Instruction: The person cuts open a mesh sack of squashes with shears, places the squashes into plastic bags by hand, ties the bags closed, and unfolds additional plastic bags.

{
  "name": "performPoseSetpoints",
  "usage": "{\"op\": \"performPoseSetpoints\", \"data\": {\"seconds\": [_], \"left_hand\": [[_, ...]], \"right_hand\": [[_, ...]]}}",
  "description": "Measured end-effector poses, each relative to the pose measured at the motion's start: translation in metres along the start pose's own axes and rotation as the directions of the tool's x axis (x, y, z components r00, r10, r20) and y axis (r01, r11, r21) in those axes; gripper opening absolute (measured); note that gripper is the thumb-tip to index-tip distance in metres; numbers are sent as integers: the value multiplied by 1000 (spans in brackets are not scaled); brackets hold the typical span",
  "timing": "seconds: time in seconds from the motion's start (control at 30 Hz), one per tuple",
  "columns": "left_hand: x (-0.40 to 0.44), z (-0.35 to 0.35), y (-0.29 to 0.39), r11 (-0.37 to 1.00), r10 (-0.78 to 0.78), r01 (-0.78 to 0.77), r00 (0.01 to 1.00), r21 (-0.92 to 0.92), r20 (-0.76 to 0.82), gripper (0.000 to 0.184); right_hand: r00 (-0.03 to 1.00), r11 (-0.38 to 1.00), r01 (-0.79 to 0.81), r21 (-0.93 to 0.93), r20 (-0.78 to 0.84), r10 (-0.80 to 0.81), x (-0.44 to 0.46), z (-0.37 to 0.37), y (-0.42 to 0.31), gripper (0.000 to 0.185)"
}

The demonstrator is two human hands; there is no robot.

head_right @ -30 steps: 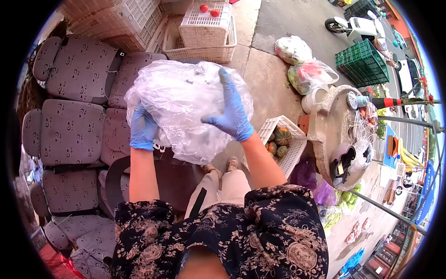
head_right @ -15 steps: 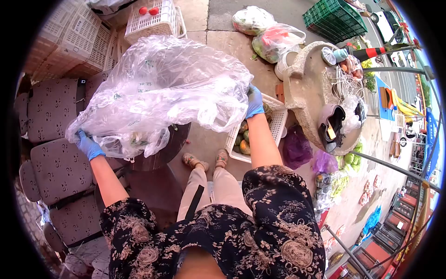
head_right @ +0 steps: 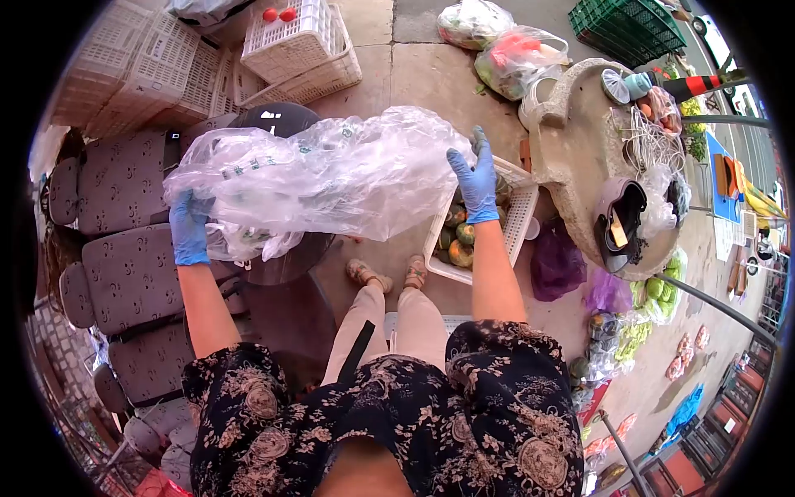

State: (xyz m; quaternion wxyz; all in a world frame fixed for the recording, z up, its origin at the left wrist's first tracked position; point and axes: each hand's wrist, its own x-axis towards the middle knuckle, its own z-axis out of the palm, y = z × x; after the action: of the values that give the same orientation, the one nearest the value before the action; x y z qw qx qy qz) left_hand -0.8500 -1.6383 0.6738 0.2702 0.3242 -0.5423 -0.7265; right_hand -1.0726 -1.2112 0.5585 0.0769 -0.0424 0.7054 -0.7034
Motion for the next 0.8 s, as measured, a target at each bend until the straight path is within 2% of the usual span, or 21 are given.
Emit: {"op": "performPoseSetpoints", "data": {"seconds": [0.03, 0.07, 0.1, 0.13, 0.2, 0.27, 0.3, 0.4, 0.43, 0.53, 0.6, 0.63, 0.67, 0.7, 0.73, 0.8], "left_hand": [[-13, 21, 6, 999, -28, 28, 999, 32, 21, 28], [-22, 34, 5, 999, -14, 11, 998, 52, 62, 28], [-30, 42, 4, 997, 0, -7, 995, 72, 98, 28], [-37, 50, 5, 995, 19, -32, 991, 91, 132, 28], [-53, 71, 14, 976, 30, -62, 987, 207, 158, 33], [-71, 89, 25, 948, 14, -71, 983, 310, 182, 38], [-76, 93, 32, 919, -56, -33, 976, 394, 212, 44], [-84, 85, 39, 866, -329, 164, 899, 473, 291, 46], [-85, 82, 38, 851, -360, 144, 860, 504, 361, 43], [-84, 63, 37, 762, -529, 241, 767, 602, 363, 41], [-81, 61, 32, 799, -434, 186, 836, 571, 335, 34], [-71, 56, 28, 796, -412, 176, 859, 578, 305, 32], [-63, 55, 24, 794, -389, 166, 878, 585, 279, 30], [-70, 80, 18, 863, -235, 159, 967, 479, 101, 26], [-57, 77, 9, 905, -220, 150, 966, 398, 137, 25], [-50, 84, -5, 933, -235, 207, 970, 293, 62, 26]], "right_hand": [[993, 983, 16, -181, 116, 5, -8, 17, -16, 78], [983, 962, 16, -271, 181, 35, -10, 30, -4, 88], [974, 922, 7, -386, 210, 81, -11, 44, 6, 98], [984, 822, 69, -565, 175, 38, -13, 58, 24, 108], [952, 738, -245, -628, -13, 305, -21, 80, 38, 115], [830, 705, -544, -456, -164, 534, -29, 94, 69, 111], [736, 653, -672, -350, -219, 640, -33, 99, 88, 109], [391, 393, -919, -41, 40, 919, -49, 103, 131, 95], [369, 370, -929, -5, 71, 927, -60, 107, 147, 81], [311, 307, -951, 47, 150, 939, -90, 112, 182, 41], [276, 279, -960, 6, 173, 946, -97, 102, 192, 20], [335, 336, -942, 13, 133, 933, -97, 92, 190, 11], [360, 341, -927, 158, 110, 927, -94, 79, 189, 12], [381, 341, -890, 301, 82, 921, -91, 63, 184, 13], [398, 338, -832, 439, 48, 916, -89, 45, 182, 15], [420, 390, -836, 386, -6, 907, -74, 5, 193, 20]]}}
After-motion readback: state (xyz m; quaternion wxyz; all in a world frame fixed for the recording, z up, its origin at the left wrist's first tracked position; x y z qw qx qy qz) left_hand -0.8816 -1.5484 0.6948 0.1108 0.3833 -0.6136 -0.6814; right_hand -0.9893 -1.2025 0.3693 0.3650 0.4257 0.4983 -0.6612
